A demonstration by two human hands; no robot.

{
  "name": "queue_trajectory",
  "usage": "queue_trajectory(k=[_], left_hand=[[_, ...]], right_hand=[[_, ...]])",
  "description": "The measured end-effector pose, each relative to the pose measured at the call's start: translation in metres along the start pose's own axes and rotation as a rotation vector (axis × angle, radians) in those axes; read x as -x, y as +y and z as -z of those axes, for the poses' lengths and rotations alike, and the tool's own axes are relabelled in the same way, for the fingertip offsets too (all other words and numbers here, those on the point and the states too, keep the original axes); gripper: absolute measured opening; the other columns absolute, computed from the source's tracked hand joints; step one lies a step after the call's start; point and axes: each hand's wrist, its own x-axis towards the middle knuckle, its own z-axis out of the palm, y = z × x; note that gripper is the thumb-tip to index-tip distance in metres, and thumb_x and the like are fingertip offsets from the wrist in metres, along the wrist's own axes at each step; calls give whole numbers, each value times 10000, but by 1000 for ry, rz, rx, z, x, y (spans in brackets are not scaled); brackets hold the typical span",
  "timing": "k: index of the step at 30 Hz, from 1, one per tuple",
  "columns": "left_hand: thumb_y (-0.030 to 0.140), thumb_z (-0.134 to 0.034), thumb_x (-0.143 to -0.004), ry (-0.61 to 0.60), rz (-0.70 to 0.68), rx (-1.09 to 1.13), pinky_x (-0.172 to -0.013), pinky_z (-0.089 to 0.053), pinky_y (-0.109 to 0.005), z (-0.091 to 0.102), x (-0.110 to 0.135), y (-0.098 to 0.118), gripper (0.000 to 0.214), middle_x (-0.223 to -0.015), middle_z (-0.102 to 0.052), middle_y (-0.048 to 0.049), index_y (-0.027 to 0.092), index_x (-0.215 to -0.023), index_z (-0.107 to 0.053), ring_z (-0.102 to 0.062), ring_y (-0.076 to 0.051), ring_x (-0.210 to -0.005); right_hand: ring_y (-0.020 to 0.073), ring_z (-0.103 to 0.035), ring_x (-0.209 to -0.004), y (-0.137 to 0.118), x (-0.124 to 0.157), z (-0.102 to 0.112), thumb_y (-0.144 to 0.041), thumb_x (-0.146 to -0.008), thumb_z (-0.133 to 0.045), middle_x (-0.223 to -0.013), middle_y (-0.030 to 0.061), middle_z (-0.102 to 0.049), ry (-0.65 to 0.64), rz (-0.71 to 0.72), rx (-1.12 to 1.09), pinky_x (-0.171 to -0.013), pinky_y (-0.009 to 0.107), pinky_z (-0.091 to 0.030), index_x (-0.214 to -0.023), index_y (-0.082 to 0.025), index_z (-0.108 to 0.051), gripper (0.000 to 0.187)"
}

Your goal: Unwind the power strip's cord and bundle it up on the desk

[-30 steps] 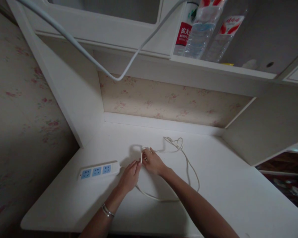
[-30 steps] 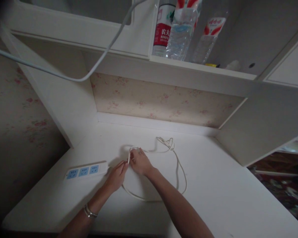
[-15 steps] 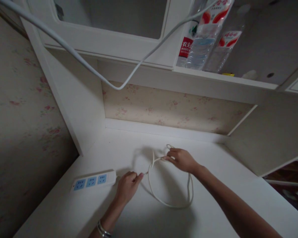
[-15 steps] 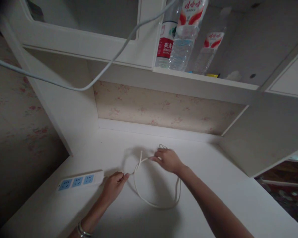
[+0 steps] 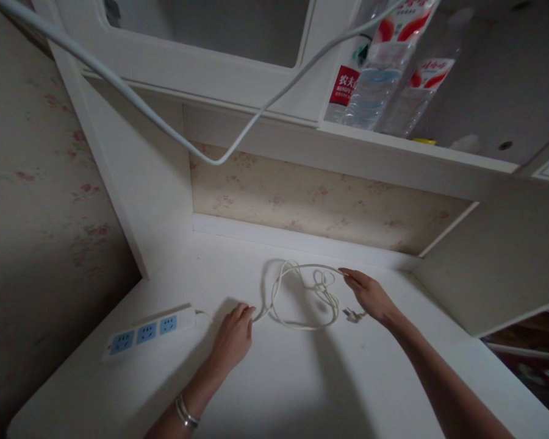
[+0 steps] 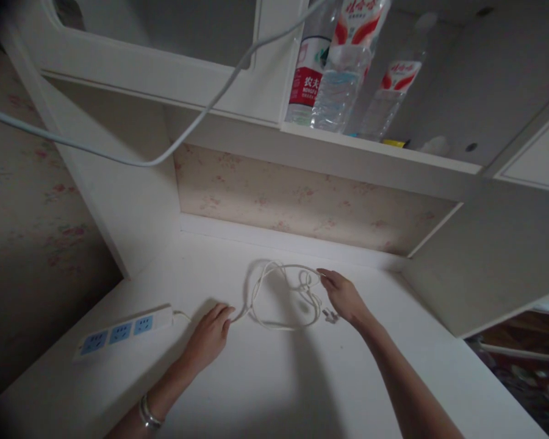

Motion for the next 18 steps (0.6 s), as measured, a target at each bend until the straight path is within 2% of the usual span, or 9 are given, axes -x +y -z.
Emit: queue_trajectory(k=[2,4,6,9,12,15,18], left_hand=[[200,-410,-907,-6,7,64,-973,-421,-348,-6,-7,11,360,-1200,-591,-111,203,-1249,-525,-541,-218,-1144],[272,-429,-908,-55,47,134,-978,-414,-355,-12,-17,22,399,-1228,-583,-144,164,-1288,-479,-538,-236,-1158],[292,-437,-899,-124,105,229,-904,-443,-329,-17,-27,31,403,-1181,-612,-148,146,-1272,-473,-587,-226,-1072],[304,-391,-909,-240,164,403,-723,-451,-270,-18,-35,41,313,-969,-674,-89,155,-1149,-526,-629,-179,-832],[377,-349,-924,-305,173,545,-599,-394,-241,-11,-34,46,314,-777,-644,-28,161,-990,-568,-563,-143,-644],[489,-345,-918,-219,194,598,-612,-368,-242,4,-31,47,415,-736,-600,-8,165,-897,-603,-521,-144,-667],[550,-385,-892,-133,208,622,-641,-357,-239,24,-33,41,447,-733,-577,5,170,-830,-613,-501,-148,-711]], right_hand=[[239,-636,-921,-24,3,3,-470,-912,-425,-1004,78,-704,-88,11,-147,-821,340,-483,-1028,-206,-678,384],[213,-628,-805,-45,5,10,-515,-896,-454,-878,52,-702,-142,81,-238,-742,316,-479,-919,-211,-679,379],[167,-573,-642,-60,7,19,-519,-901,-448,-735,27,-654,-145,125,-315,-623,284,-454,-873,-204,-653,377],[115,-447,-493,-68,7,31,-527,-915,-420,-634,-11,-561,-148,89,-421,-475,239,-361,-956,-195,-615,387],[108,-437,-523,-61,2,46,-552,-897,-442,-711,1,-586,-79,34,-386,-465,226,-327,-1027,-197,-618,417],[134,-498,-582,-36,-3,65,-589,-822,-545,-714,13,-622,-5,4,-244,-516,243,-353,-959,-197,-675,435],[210,-610,-740,5,0,89,-606,-762,-601,-818,58,-697,81,-85,-147,-657,295,-426,-868,-201,-724,436]])
